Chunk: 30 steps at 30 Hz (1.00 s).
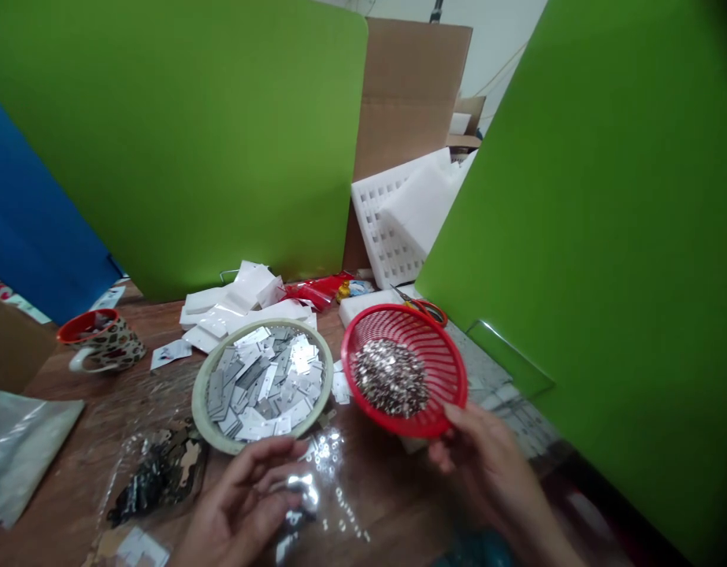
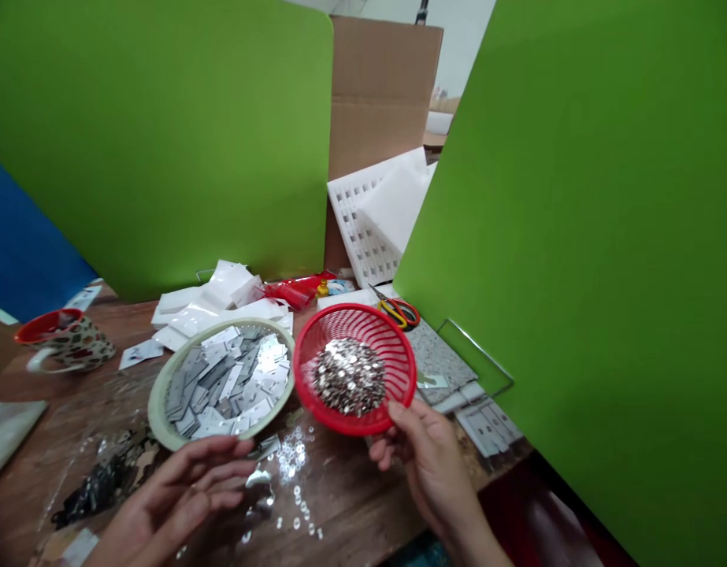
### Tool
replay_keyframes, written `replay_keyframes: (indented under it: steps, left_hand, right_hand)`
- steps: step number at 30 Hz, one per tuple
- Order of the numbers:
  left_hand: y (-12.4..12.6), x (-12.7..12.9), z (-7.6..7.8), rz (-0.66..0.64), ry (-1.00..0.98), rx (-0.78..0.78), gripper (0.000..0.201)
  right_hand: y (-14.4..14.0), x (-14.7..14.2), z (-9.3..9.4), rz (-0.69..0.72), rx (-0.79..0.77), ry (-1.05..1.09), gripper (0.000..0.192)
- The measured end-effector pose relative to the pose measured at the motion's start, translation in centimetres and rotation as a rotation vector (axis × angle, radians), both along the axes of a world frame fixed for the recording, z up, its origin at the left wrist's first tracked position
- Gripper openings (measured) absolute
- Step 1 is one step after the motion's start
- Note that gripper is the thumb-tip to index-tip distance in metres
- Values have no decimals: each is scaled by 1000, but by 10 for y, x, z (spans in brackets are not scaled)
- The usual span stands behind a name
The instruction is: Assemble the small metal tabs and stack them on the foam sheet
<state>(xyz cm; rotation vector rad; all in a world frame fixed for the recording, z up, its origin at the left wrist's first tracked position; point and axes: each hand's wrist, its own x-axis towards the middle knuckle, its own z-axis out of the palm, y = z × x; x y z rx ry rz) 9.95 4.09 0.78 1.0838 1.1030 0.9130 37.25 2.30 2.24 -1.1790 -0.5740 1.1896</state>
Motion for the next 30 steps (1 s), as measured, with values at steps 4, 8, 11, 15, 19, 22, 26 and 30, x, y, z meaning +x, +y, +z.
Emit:
replay_keyframes:
  steps: [4,8,11,15,19,22,26,30]
  left_hand:
    - [-2,22,0,-136,-198,-62,93]
    - [-7,23,-1,-72,-271,-194,95]
    - [-11,24,2,17,-311,-262,87]
    - [-13,27,4,93,-416,-298,87]
    - [-15,24,-1,97,-456,-250,88]
    - [-16,20,-7,72,-472,-258,86]
    - [-16,14,-11,66,-491,-281,85]
    - [-14,13,-10,49,-485,-283,88]
  right_hand:
    - [-17,-22,-13,274,-35,34,29]
    - [-26,-27,-23,461,-36,-31,33]
    - [-29,-24,-22,507,-34,-63,36]
    - [-28,-21,-23,438,-36,-118,33]
    - [-28,-23,-30,331,22,-44,44]
    - [-29,-27,-34,395,35,71,62]
    - [-26,-33,-37,413,60,185,70]
    - [-21,-36,-39,389,64,241,68]
